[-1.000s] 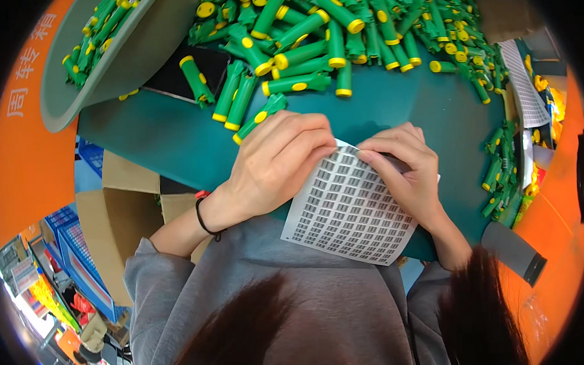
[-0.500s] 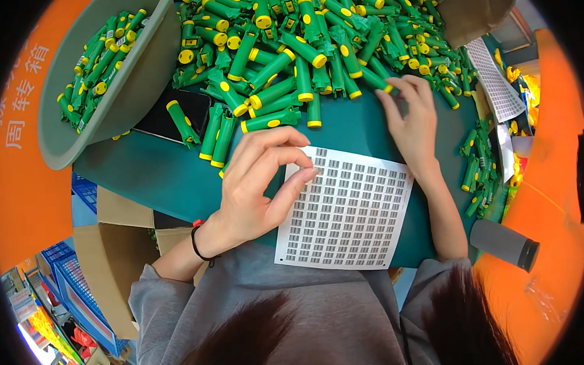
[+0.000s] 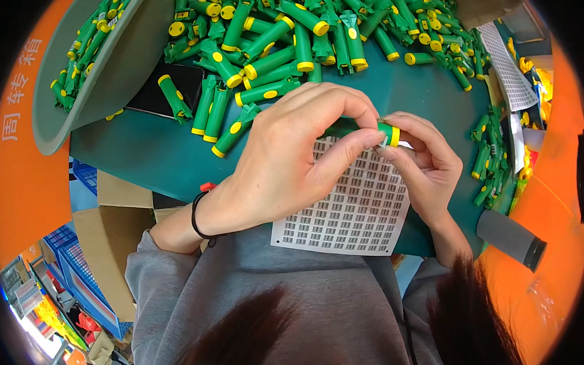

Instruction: Applying small barcode stickers from a sheet onto green and yellow cylindrical components.

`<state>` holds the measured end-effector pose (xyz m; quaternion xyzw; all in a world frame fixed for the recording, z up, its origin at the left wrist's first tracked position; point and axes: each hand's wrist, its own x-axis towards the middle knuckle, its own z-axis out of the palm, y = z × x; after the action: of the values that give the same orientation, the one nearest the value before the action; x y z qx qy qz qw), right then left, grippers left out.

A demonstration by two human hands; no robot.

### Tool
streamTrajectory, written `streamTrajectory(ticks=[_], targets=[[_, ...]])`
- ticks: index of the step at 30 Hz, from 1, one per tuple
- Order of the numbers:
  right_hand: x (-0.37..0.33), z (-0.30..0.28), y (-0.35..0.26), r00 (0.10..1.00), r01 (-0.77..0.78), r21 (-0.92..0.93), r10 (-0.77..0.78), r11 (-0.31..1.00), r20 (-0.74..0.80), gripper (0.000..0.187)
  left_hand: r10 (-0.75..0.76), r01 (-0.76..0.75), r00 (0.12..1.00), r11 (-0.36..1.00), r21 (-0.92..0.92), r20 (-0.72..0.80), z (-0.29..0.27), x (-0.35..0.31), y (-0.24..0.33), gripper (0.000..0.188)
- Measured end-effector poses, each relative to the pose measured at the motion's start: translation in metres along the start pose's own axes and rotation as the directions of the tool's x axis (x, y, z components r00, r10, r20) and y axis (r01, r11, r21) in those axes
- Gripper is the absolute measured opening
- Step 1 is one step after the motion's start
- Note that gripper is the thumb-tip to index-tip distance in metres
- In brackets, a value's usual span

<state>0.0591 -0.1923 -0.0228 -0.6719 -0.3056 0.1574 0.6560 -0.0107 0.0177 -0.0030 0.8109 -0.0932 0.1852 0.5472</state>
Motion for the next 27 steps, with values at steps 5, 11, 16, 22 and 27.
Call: streamTrajectory(ticks=[5,11,16,22,27], targets=[[0.0002,-0.0013,0.0031,0.998,0.053,-0.012,-0.052,0.999,0.033,0.039,-0.061,0.061,0.998,0.998,-0.028,0.006,0.0033,-0.0013,-0.0016,0.011],[-0.0039,0.0013,0.0025,1.000,0.019,0.008,-0.019,1.000,-0.013,0.040,-0.073,0.073,0.997,0.997,-0.034,0.008,0.0048,-0.0017,-0.0008,0.010],[-0.0036,0.0015,0.0026,1.000,0.023,0.005,-0.023,1.000,0.002,0.038,-0.064,0.064,0.998,0.998,-0.011,0.000,0.0052,-0.0025,-0.0016,0.010],[-0.0027,0.0018,0.0034,1.000,0.018,0.012,-0.018,1.000,0.000,0.037,-0.068,0.068,0.998,0.997,0.021,-0.005,0.0048,-0.0024,-0.0020,0.010],[-0.0022,-0.0004,0.0017,1.000,0.022,0.015,-0.022,1.000,0.006,0.037,-0.088,0.088,0.996,0.996,0.001,0.021,0.0044,-0.0002,-0.0041,0.010]])
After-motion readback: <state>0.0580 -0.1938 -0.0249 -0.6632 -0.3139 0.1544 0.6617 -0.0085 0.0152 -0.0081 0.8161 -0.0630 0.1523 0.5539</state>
